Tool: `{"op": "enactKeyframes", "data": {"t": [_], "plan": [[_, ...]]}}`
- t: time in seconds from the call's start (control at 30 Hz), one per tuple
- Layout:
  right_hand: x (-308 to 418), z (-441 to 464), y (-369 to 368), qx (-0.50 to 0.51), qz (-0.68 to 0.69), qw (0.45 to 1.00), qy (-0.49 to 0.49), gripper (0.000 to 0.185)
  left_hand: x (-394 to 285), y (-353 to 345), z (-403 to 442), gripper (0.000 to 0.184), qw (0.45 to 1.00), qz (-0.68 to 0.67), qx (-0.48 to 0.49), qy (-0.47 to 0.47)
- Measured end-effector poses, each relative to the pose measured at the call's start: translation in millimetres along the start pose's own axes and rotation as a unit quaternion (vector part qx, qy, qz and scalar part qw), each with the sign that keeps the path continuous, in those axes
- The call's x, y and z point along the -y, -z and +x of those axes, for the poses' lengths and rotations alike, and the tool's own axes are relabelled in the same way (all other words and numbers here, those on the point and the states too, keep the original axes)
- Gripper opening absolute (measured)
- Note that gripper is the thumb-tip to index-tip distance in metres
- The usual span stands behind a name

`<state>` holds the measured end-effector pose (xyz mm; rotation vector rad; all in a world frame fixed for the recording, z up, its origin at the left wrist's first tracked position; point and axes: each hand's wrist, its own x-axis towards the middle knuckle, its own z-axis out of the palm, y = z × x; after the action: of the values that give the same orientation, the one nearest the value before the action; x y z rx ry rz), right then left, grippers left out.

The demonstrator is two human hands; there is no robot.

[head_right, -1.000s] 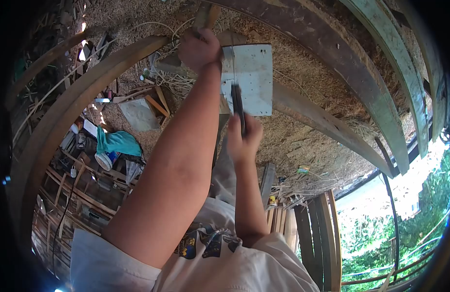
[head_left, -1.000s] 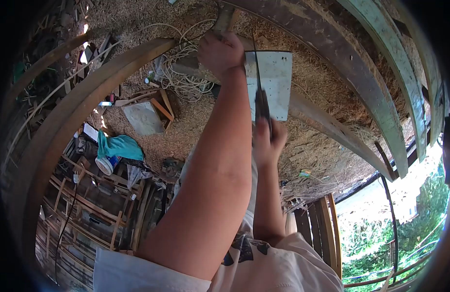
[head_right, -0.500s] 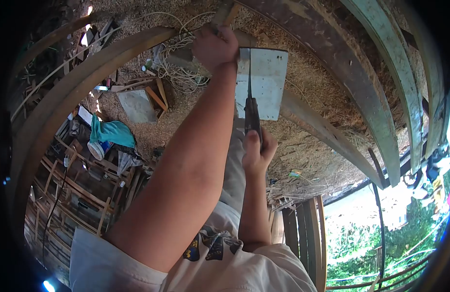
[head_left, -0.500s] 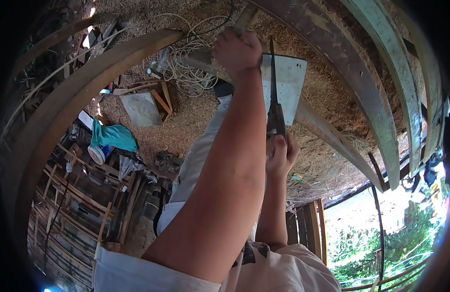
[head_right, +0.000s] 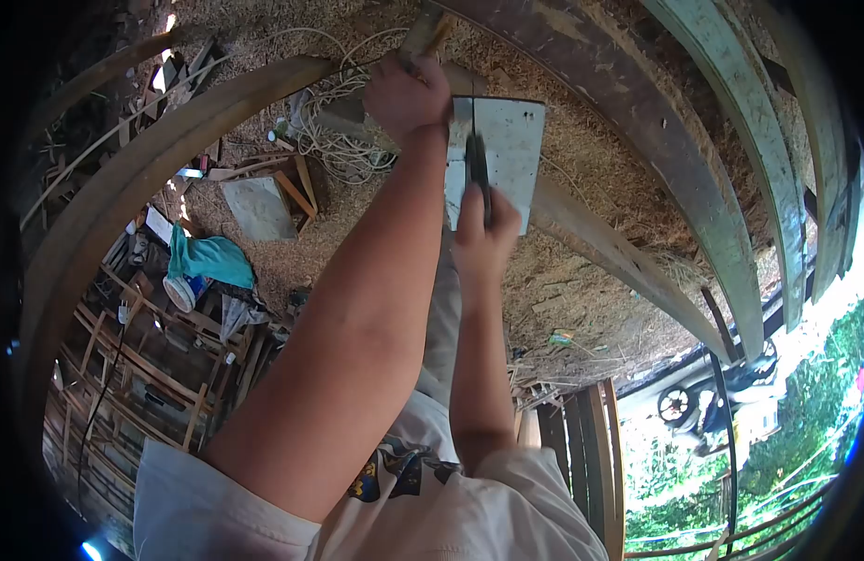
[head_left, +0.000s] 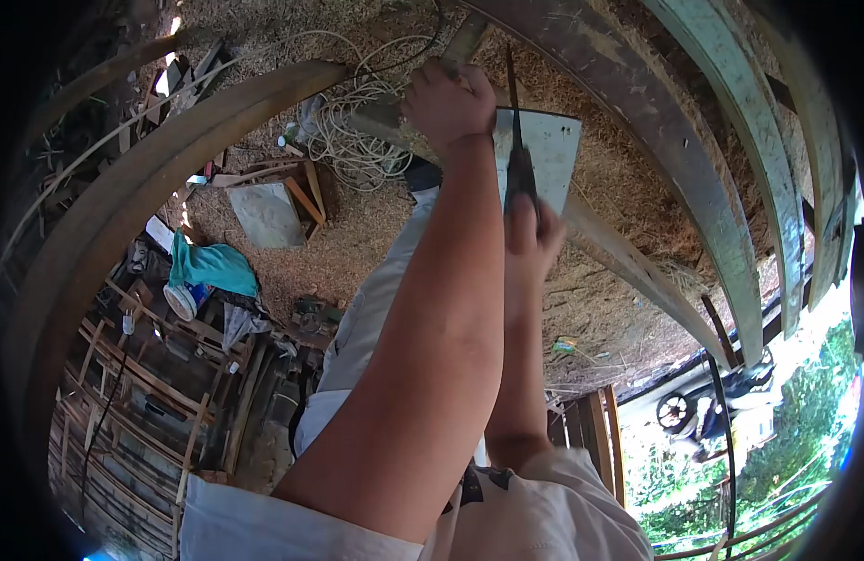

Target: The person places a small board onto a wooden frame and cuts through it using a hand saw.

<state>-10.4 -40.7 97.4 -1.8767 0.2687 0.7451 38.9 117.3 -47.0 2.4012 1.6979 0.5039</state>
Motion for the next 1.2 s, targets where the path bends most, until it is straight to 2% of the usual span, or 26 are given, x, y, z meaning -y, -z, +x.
{"op": "enactKeyframes", "data": {"t": [0.07, 0.1, 0.17, 0.27, 0.37, 0.47, 0.6, 0.67, 0.8, 0.9, 0.97, 1.1, 1.17, 1.2], "plan": [[5, 27, -16, 0.028, 0.033, 0.999, -0.006, 0.045, 0, 4, 1, 0.040, 0.999, -0.005, 0.039, 0.021], [3, 12, -9, 0.023, 0.034, 0.999, -0.011, 0.045, 1, 3, -1, 0.040, 0.999, -0.004, 0.045, 0.017], [-5, -37, 15, 0.005, 0.011, 0.999, 0.043, 0.041, 4, -4, -3, 0.040, 1.000, -0.011, 0.024, 0.014], [-19, -61, 35, 0.039, 0.084, 0.996, -0.010, 0.041, 5, -7, -2, 0.040, 1.000, -0.008, 0.019, 0.012], [-11, 5, 4, 0.029, 0.052, 0.998, -0.027, 0.044, 3, -4, -1, 0.039, 1.000, 0.006, 0.020, 0.014], [3, 18, -8, 0.026, 0.004, 1.000, 0.002, 0.044, 3, -4, -1, 0.039, 0.999, 0.003, 0.029, 0.017], [-6, -59, 22, -0.006, 0.017, 0.999, 0.028, 0.040, 3, -4, -1, 0.040, 1.000, -0.006, 0.023, 0.010], [-8, -68, 32, 0.038, 0.042, 0.998, 0.003, 0.041, 5, -7, -2, 0.039, 1.000, -0.003, 0.001, -0.001], [4, 8, -8, 0.003, 0.008, 1.000, 0.012, 0.044, 4, -4, -2, 0.040, 1.000, -0.002, 0.023, 0.015], [-3, -9, 1, 0.009, 0.014, 1.000, -0.004, 0.044, 7, -8, -3, 0.039, 1.000, -0.013, 0.016, -0.003], [-28, -59, 29, 0.010, -0.020, 0.999, 0.043, 0.038, 9, -10, -4, 0.043, 0.997, -0.012, 0.075, 0.030], [-8, -29, 19, 0.010, -0.011, 0.998, 0.059, 0.038, 5, -5, -3, 0.043, 0.998, -0.003, 0.059, 0.028], [0, 20, -10, 0.021, 0.007, 1.000, -0.016, 0.041, 3, -2, 0, 0.043, 0.994, 0.000, 0.101, 0.041], [-2, 14, -11, 0.023, 0.009, 1.000, -0.015, 0.041, 5, -3, 0, 0.043, 0.994, 0.001, 0.098, 0.040]]}}
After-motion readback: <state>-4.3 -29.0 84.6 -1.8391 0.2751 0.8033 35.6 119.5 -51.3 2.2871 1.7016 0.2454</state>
